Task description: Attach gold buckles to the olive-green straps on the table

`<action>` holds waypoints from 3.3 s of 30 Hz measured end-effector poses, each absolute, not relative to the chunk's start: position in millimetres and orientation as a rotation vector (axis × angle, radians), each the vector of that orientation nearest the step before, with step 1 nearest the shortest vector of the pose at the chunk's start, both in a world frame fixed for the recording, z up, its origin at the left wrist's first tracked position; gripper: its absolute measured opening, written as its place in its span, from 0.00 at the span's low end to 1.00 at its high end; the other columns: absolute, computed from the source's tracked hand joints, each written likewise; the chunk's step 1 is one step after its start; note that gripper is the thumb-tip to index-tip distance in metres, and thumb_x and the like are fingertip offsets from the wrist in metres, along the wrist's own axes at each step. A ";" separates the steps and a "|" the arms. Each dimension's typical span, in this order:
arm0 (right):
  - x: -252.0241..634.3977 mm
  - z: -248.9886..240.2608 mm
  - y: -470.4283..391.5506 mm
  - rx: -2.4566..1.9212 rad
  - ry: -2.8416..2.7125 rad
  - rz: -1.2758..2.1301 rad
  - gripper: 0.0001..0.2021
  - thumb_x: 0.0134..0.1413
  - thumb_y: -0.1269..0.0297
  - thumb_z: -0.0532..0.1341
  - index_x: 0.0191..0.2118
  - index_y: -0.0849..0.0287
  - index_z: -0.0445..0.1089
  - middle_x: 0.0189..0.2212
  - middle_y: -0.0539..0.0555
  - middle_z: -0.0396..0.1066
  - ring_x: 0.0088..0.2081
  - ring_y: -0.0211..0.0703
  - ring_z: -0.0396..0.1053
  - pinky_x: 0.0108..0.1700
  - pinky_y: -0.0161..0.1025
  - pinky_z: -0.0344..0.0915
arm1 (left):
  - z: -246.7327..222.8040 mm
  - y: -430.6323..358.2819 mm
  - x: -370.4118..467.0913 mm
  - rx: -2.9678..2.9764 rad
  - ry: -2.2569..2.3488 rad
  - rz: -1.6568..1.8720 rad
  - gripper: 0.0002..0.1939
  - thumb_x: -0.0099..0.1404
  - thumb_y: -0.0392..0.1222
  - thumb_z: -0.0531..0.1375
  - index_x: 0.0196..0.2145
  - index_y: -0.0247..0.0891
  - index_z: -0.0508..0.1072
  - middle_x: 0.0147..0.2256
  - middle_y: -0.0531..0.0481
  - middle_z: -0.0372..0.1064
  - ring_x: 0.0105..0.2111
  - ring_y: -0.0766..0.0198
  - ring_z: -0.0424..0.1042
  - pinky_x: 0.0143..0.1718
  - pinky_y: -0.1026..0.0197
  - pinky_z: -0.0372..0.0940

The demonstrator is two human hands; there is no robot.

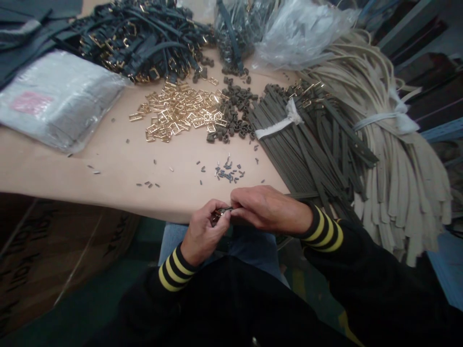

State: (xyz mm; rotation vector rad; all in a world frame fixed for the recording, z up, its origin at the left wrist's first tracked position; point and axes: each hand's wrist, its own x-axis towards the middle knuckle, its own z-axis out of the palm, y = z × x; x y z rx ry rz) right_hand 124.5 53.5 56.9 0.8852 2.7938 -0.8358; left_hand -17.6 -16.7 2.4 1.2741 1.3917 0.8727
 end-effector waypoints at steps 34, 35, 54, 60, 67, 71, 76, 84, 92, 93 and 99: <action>151.5 47.3 -3.0 1.223 2.417 -1.554 0.10 0.54 0.68 0.50 0.25 0.63 0.63 0.17 0.46 0.56 0.20 0.31 0.54 0.23 0.29 0.50 | 9.9 -46.5 -10.6 1.522 1.343 0.767 0.07 0.56 0.39 0.50 0.22 0.36 0.61 0.15 0.59 0.53 0.16 0.73 0.53 0.18 0.69 0.51; 150.9 45.8 -3.4 1.224 2.420 -1.561 0.10 0.53 0.68 0.50 0.26 0.63 0.63 0.17 0.45 0.55 0.21 0.32 0.53 0.23 0.29 0.50 | 10.1 -46.7 -10.4 1.560 1.338 0.772 0.08 0.57 0.40 0.49 0.22 0.36 0.60 0.16 0.58 0.54 0.16 0.72 0.54 0.18 0.69 0.52; 202.5 89.5 72.2 1.720 2.585 -1.005 0.14 0.54 0.62 0.48 0.22 0.61 0.59 0.17 0.46 0.54 0.22 0.33 0.56 0.24 0.31 0.50 | 3.7 27.5 -4.2 2.012 1.448 1.021 0.09 0.61 0.42 0.46 0.38 0.36 0.58 0.24 0.52 0.66 0.18 0.67 0.66 0.20 0.67 0.61; 267.5 102.1 187.1 2.080 2.359 -0.238 0.12 0.51 0.64 0.49 0.22 0.61 0.64 0.16 0.48 0.60 0.22 0.37 0.60 0.26 0.32 0.55 | -13.7 43.4 -12.9 2.115 1.546 1.016 0.08 0.62 0.41 0.47 0.32 0.37 0.62 0.20 0.53 0.65 0.18 0.67 0.66 0.21 0.66 0.61; 238.5 56.9 193.9 2.218 2.364 -0.013 0.11 0.48 0.58 0.54 0.31 0.62 0.66 0.28 0.58 0.69 0.32 0.47 0.66 0.33 0.38 0.57 | -17.1 41.3 -12.4 2.148 1.522 1.029 0.07 0.62 0.40 0.48 0.32 0.37 0.64 0.23 0.51 0.67 0.22 0.66 0.69 0.24 0.67 0.62; 215.3 42.2 178.4 2.153 2.378 -0.217 0.07 0.48 0.62 0.54 0.26 0.59 0.64 0.26 0.55 0.70 0.31 0.45 0.67 0.32 0.36 0.57 | -17.9 42.2 -13.0 2.120 1.542 0.986 0.08 0.61 0.40 0.48 0.31 0.37 0.65 0.23 0.50 0.68 0.22 0.65 0.68 0.25 0.66 0.62; 228.1 68.2 154.5 2.148 2.396 -0.438 0.06 0.51 0.69 0.51 0.24 0.60 0.58 0.21 0.51 0.67 0.24 0.38 0.67 0.29 0.32 0.59 | -11.1 40.7 -12.0 1.922 1.522 0.999 0.08 0.59 0.41 0.49 0.29 0.37 0.65 0.22 0.50 0.66 0.22 0.65 0.66 0.25 0.65 0.61; 188.0 50.0 29.0 1.474 1.977 -2.168 0.06 0.51 0.64 0.53 0.28 0.61 0.56 0.20 0.47 0.63 0.18 0.30 0.63 0.21 0.28 0.57 | 9.6 6.7 -0.6 0.977 1.241 0.856 0.15 0.57 0.52 0.50 0.28 0.35 0.64 0.16 0.57 0.60 0.11 0.74 0.54 0.11 0.71 0.49; 147.5 7.6 -12.6 1.595 1.686 -2.659 0.06 0.46 0.67 0.56 0.33 0.61 0.59 0.24 0.47 0.63 0.21 0.29 0.62 0.24 0.28 0.60 | -2.1 -29.2 -11.5 0.674 1.224 0.884 0.13 0.53 0.48 0.56 0.21 0.36 0.58 0.12 0.62 0.54 0.10 0.77 0.50 0.10 0.73 0.44; 146.0 7.3 -13.6 1.598 1.692 -2.679 0.06 0.45 0.67 0.56 0.32 0.62 0.60 0.25 0.48 0.63 0.21 0.29 0.62 0.24 0.28 0.61 | -2.4 -31.9 -10.9 0.639 1.207 0.908 0.13 0.52 0.47 0.57 0.21 0.36 0.58 0.12 0.62 0.53 0.10 0.77 0.50 0.11 0.73 0.44; 140.4 8.6 -20.2 1.440 1.759 -2.709 0.06 0.46 0.65 0.57 0.30 0.62 0.60 0.22 0.47 0.64 0.22 0.30 0.63 0.25 0.29 0.60 | 0.4 -40.1 -2.1 0.398 1.114 0.961 0.13 0.49 0.43 0.58 0.18 0.35 0.57 0.11 0.63 0.50 0.10 0.78 0.49 0.12 0.72 0.43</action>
